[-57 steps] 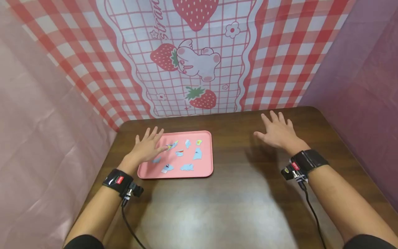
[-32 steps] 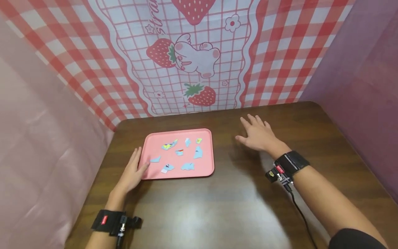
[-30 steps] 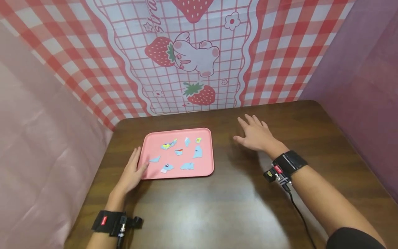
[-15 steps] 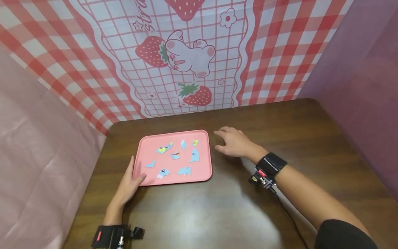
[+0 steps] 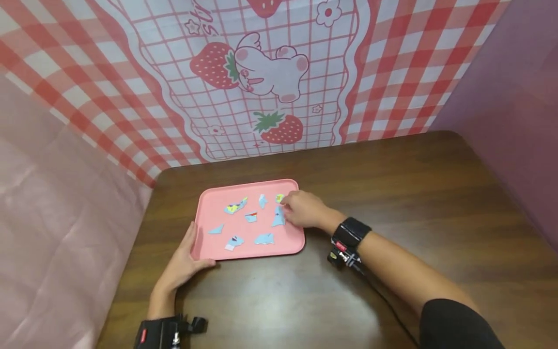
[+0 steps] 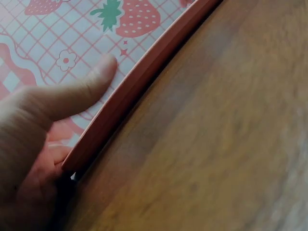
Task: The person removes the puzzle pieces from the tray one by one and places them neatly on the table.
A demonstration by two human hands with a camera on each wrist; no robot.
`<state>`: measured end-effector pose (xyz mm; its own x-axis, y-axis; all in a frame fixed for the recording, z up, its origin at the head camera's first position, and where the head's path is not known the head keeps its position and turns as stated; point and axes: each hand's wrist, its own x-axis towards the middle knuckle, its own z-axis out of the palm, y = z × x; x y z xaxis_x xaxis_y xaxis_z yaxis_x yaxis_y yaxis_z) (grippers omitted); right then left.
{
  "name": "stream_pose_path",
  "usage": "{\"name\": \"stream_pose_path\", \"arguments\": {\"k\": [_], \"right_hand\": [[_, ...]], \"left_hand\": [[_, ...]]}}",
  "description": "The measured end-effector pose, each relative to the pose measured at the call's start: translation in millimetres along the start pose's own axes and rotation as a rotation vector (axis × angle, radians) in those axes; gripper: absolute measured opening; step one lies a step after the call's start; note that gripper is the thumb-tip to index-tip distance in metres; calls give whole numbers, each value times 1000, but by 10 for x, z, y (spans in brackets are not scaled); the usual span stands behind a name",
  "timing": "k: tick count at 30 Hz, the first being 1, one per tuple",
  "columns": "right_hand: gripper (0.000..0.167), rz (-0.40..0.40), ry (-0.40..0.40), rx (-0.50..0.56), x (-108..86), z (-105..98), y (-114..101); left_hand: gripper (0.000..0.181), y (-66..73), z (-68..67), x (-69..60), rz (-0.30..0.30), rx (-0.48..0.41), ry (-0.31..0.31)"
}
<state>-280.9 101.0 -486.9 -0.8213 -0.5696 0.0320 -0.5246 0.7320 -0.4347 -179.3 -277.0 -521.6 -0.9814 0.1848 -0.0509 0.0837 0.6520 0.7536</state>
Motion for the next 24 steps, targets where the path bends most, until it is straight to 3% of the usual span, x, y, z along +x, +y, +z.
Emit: {"name": "stream_pose_path", "arguments": {"k": [4,13,24], "right_hand": [[40,28,-16,-83,37,40,-69],[46,104,-44,-111,40,139,-128],[44,127,18,86,11,202,-134]], "left_hand": [[126,13,35,11,-14,18,5],[126,5,52,1,-34,45,21],[126,45,38,-11,-58,92,23]]}}
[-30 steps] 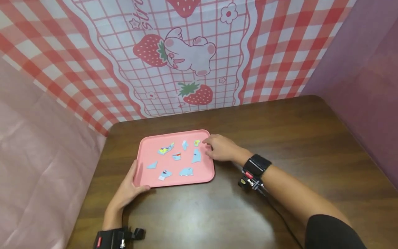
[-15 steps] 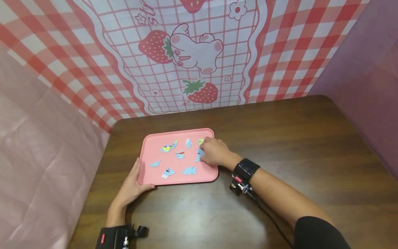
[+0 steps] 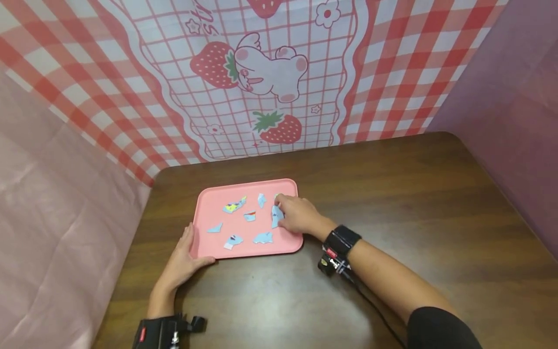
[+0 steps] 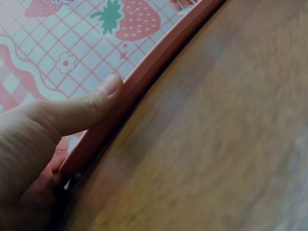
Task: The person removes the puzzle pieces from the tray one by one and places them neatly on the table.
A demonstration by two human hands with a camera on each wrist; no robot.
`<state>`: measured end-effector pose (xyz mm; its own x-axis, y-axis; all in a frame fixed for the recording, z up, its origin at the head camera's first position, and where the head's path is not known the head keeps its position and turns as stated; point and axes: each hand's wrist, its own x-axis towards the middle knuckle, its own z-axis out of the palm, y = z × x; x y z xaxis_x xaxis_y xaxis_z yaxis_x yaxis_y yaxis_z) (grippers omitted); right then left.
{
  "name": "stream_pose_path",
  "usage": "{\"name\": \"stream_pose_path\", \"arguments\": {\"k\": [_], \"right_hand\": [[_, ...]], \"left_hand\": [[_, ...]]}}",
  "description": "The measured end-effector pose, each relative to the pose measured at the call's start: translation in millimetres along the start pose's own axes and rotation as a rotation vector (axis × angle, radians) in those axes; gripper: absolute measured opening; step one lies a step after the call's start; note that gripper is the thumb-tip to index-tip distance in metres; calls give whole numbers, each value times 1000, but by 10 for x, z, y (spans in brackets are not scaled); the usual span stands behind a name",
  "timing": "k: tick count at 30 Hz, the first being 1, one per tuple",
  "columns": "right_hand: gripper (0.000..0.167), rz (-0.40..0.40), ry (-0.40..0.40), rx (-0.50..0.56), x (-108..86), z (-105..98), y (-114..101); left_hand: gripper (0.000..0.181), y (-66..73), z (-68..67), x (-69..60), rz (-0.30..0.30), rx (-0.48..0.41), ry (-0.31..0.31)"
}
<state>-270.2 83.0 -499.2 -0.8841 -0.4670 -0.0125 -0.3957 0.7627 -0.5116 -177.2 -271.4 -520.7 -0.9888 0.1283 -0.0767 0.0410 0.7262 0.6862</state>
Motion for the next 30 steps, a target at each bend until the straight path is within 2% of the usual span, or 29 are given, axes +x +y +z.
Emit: {"name": "stream_pose_path", "arguments": {"k": [5,8,12,15,22,30], "right_hand": [[30,12,60,127,-13,12,8],[24,14,101,239,-12,10,37],[23,37,140,395,-18,-27,75],[24,57,158,464,-23,-71,114],[24,93,199,460,-40,-260,297],[24,170,190,420,-64,-534,669]], "left_hand": [[125,-6,6,-12,-1,4,5],[124,-8,9,-17,-1,1,9],[124,-11,5,-23,-8,3,6],[124,-17,-2,-28,-20,5,-1],[125,-8,8,-33,-17,-25,11],[125,6,21,-9,-9,-30,14]]}}
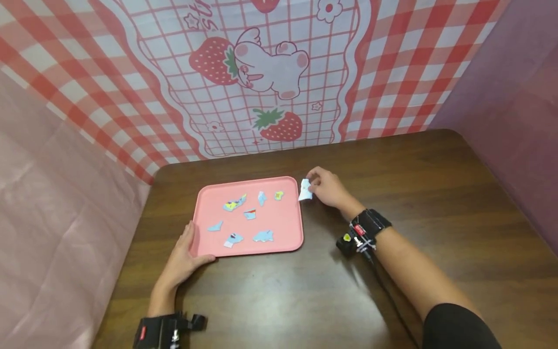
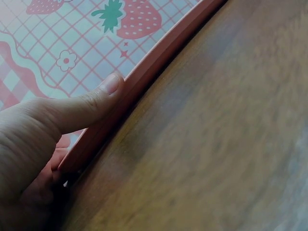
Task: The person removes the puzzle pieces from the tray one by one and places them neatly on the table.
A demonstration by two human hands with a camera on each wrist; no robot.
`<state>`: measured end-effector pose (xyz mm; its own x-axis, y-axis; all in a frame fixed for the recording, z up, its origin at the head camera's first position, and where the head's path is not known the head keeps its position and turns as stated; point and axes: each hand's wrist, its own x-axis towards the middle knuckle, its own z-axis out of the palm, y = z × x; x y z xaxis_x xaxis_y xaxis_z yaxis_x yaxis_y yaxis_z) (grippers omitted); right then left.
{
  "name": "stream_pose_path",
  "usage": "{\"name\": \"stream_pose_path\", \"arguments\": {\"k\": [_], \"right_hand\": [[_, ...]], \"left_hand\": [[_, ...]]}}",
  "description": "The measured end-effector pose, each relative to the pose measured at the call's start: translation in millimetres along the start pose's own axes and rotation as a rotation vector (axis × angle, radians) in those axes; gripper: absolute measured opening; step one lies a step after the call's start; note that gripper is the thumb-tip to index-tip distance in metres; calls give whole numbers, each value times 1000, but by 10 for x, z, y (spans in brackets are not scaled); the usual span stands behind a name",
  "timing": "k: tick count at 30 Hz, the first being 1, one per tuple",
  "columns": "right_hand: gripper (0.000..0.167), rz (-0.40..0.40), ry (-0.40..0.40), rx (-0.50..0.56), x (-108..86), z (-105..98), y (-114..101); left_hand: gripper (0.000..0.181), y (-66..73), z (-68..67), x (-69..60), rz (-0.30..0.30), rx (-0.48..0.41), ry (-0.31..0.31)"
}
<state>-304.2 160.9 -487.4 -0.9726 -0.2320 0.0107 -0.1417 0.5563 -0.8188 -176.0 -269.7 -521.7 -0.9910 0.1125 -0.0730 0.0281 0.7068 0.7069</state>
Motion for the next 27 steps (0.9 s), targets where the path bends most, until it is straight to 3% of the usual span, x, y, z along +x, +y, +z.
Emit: {"name": "stream_pose_path", "arguments": {"k": [7,15,27], "right_hand": [[24,32,-22,-52,44,-156,164],[24,10,-37,-166,110,-124,244],[25,3,-29,-267,192,-84,296]], "left_hand": [[126,-14,-2,12,-7,14,-3],[126,-17,5,2,-26,11,-10],[124,-5,1,-3,-3,8,-1]]}}
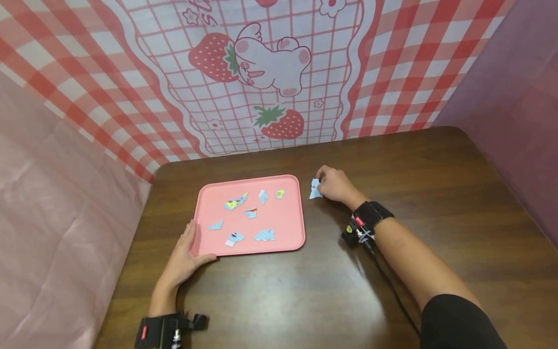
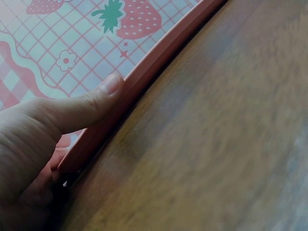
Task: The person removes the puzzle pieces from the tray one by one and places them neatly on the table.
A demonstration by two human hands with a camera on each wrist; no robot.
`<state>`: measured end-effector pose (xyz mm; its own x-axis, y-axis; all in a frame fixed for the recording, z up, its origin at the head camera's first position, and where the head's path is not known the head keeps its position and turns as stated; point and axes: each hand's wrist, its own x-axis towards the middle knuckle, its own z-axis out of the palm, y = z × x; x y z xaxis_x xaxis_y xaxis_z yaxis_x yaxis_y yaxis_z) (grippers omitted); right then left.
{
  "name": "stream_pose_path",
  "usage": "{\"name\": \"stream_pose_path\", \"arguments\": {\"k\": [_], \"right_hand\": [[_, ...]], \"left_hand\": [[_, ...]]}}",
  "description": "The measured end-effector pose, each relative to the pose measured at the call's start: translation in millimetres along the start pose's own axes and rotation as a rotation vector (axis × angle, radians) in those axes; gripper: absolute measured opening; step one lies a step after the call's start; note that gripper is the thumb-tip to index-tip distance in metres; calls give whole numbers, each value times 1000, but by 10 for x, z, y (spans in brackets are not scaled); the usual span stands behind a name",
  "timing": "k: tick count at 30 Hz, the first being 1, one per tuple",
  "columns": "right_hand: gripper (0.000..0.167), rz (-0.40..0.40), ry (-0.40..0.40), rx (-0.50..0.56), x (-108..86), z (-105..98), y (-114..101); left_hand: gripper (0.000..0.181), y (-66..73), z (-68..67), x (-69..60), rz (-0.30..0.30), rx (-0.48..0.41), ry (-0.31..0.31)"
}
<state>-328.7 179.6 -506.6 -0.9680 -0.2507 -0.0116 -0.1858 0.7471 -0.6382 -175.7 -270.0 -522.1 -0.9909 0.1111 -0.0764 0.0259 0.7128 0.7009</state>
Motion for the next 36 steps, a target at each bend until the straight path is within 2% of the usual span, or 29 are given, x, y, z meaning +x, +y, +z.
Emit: {"name": "stream_pose_path", "arguments": {"k": [10,15,24,29,36], "right_hand": [[24,-19,20,-75,20,29,-3],[25,-20,26,-94,30,39,-5],[26,13,61,-4,15,58,-22],[27,21,73,25,20,107,-69],[24,-14,89,29,-7,201,-322]], "left_hand": [[122,-1,-4,16,25,19,8],[122,8,-12,14,9,19,1],[121,-12,-19,-1,27,33,8],[121,-4,-27,2,8,33,-2],[122,6,-27,2,1,19,-4]]}}
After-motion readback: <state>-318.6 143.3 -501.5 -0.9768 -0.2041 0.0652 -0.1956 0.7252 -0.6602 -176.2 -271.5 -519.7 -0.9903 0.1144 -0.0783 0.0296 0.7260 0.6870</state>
